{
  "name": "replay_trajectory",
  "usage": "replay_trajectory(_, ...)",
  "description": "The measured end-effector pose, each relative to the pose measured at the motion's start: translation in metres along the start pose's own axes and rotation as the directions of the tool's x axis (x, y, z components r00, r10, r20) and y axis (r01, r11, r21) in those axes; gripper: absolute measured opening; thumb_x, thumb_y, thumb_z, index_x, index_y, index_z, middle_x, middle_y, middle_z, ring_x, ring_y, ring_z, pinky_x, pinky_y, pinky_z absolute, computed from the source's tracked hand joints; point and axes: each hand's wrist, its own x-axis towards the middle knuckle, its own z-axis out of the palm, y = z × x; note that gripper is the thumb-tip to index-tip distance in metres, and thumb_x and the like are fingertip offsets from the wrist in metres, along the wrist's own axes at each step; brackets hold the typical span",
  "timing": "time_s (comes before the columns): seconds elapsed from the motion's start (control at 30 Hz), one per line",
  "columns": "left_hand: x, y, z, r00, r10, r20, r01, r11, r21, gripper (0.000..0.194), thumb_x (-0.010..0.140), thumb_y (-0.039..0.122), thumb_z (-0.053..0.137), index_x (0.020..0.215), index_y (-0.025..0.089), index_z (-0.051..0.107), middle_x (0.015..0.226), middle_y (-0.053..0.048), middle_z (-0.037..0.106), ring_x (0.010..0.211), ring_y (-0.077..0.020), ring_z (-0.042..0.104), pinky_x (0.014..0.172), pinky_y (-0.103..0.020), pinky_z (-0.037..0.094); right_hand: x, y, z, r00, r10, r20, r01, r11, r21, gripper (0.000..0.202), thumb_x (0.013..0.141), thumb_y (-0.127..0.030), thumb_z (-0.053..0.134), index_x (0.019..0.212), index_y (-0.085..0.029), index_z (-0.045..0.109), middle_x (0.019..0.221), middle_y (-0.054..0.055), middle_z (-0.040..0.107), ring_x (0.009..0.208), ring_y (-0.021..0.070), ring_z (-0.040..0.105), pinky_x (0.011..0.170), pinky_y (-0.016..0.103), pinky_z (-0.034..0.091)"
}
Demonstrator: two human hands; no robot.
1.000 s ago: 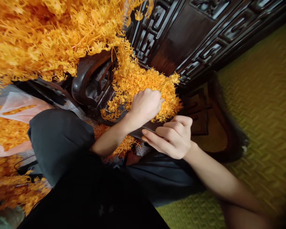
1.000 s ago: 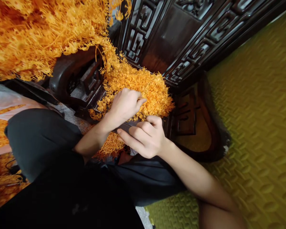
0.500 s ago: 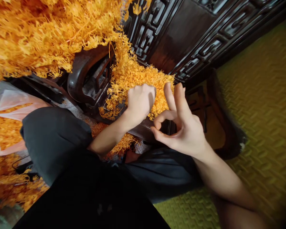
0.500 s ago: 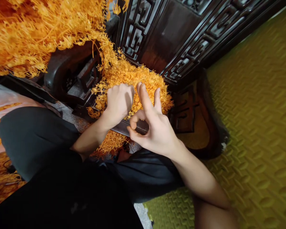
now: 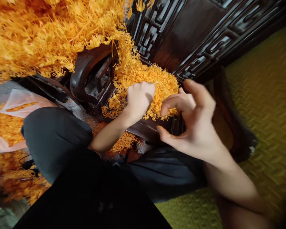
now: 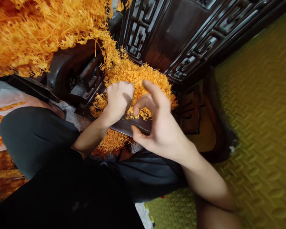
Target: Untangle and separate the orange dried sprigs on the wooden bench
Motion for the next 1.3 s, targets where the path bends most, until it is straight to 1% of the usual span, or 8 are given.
replay_trajectory(0.23, 0.001, -0.006, 0.008, 0.994, 0.065, -0.082, -0.058, 0.995, 0.085, 0.040, 0.105, 0.027, 0.039, 0.106, 0.020, 0.079, 0.105, -0.014, 0.077, 0.103, -0.0264, 0.070, 0.084, -0.037, 0.049, -0.002, 0.021, -0.007, 0.985, 0.079, -0.155, -0.058, 0.989, 0.135, 0.082, 0.091, -0.048, 0.071, 0.159, -0.038, 0.026, 0.108, 0.008, 0.063, 0.074, 0.0223, 0.062, 0.084, 0.051, 0.059)
replay_trajectory(0.37, -0.001, -0.005, 0.006, 0.988, 0.126, -0.090, -0.111, 0.981, 0.158, 0.038, 0.104, 0.027, 0.041, 0.104, 0.017, 0.078, 0.101, -0.015, 0.077, 0.095, -0.0263, 0.072, 0.080, -0.037, 0.051, 0.006, 0.047, -0.003, 0.986, -0.005, -0.166, 0.007, 1.000, 0.008, 0.088, 0.088, -0.051, 0.073, 0.160, -0.033, 0.026, 0.144, 0.017, 0.050, 0.097, 0.0272, 0.067, 0.094, 0.053, 0.057)
replay_trajectory(0.53, -0.006, -0.002, 0.004, 0.970, 0.235, -0.061, -0.223, 0.962, 0.158, 0.034, 0.102, 0.029, 0.046, 0.102, 0.015, 0.078, 0.096, -0.015, 0.076, 0.088, -0.0269, 0.072, 0.078, -0.039, 0.050, 0.017, 0.074, 0.012, 0.997, -0.076, -0.011, 0.075, 0.996, -0.046, 0.096, 0.092, -0.049, 0.068, 0.167, -0.029, 0.011, 0.146, 0.016, 0.054, 0.138, 0.0359, 0.054, 0.124, 0.061, 0.037)
replay_trajectory(0.7, -0.012, 0.006, -0.003, 0.943, 0.331, -0.035, -0.329, 0.943, 0.042, 0.032, 0.099, 0.029, 0.049, 0.094, 0.017, 0.079, 0.088, -0.011, 0.076, 0.078, -0.0240, 0.069, 0.073, -0.038, 0.046, 0.021, 0.087, 0.029, 1.000, -0.002, 0.029, 0.005, 0.996, -0.084, 0.102, 0.092, -0.046, 0.064, 0.170, -0.028, -0.001, 0.157, 0.014, 0.048, 0.139, 0.0364, 0.055, 0.120, 0.065, 0.039)
replay_trajectory(0.9, -0.006, -0.004, -0.014, 0.897, 0.438, -0.056, -0.440, 0.876, -0.196, 0.033, 0.098, 0.034, 0.056, 0.078, 0.016, 0.075, 0.069, -0.004, 0.067, 0.065, -0.0149, 0.056, 0.069, -0.032, 0.039, 0.021, 0.081, 0.016, 0.993, 0.106, 0.052, -0.096, 0.981, -0.167, 0.069, 0.091, -0.027, 0.056, 0.158, -0.020, 0.044, 0.139, 0.012, 0.067, 0.117, 0.0301, 0.069, 0.107, 0.049, 0.053)
replay_trajectory(1.0, 0.002, -0.017, -0.016, 0.877, 0.480, -0.024, -0.459, 0.820, -0.342, 0.036, 0.096, 0.037, 0.060, 0.069, 0.016, 0.072, 0.055, 0.001, 0.053, 0.056, -0.0117, 0.044, 0.062, -0.031, 0.032, 0.019, 0.078, 0.002, 0.963, 0.176, 0.203, -0.153, 0.980, -0.127, 0.045, 0.092, -0.030, 0.060, 0.134, -0.017, 0.067, 0.122, 0.011, 0.075, 0.103, 0.0283, 0.073, 0.094, 0.043, 0.057)
replay_trajectory(1.17, 0.016, -0.031, -0.022, 0.894, 0.445, 0.053, -0.390, 0.831, -0.397, 0.040, 0.092, 0.039, 0.065, 0.059, 0.016, 0.066, 0.051, 0.003, 0.041, 0.054, -0.0105, 0.037, 0.058, -0.031, 0.026, 0.017, 0.087, -0.017, 0.858, 0.357, 0.369, -0.318, 0.934, -0.164, 0.042, 0.081, -0.042, 0.078, 0.115, -0.018, 0.073, 0.098, 0.008, 0.077, 0.082, 0.0242, 0.069, 0.078, 0.036, 0.053)
replay_trajectory(1.3, 0.021, -0.037, -0.027, 0.917, 0.386, 0.099, -0.350, 0.899, -0.262, 0.037, 0.092, 0.042, 0.063, 0.066, 0.016, 0.072, 0.056, 0.000, 0.053, 0.062, -0.0144, 0.052, 0.065, -0.032, 0.040, 0.017, 0.091, -0.022, 0.824, 0.390, 0.412, -0.407, 0.912, -0.050, 0.039, 0.084, -0.049, 0.075, 0.106, -0.018, 0.071, 0.083, 0.003, 0.068, 0.068, 0.0168, 0.056, 0.064, 0.031, 0.043)
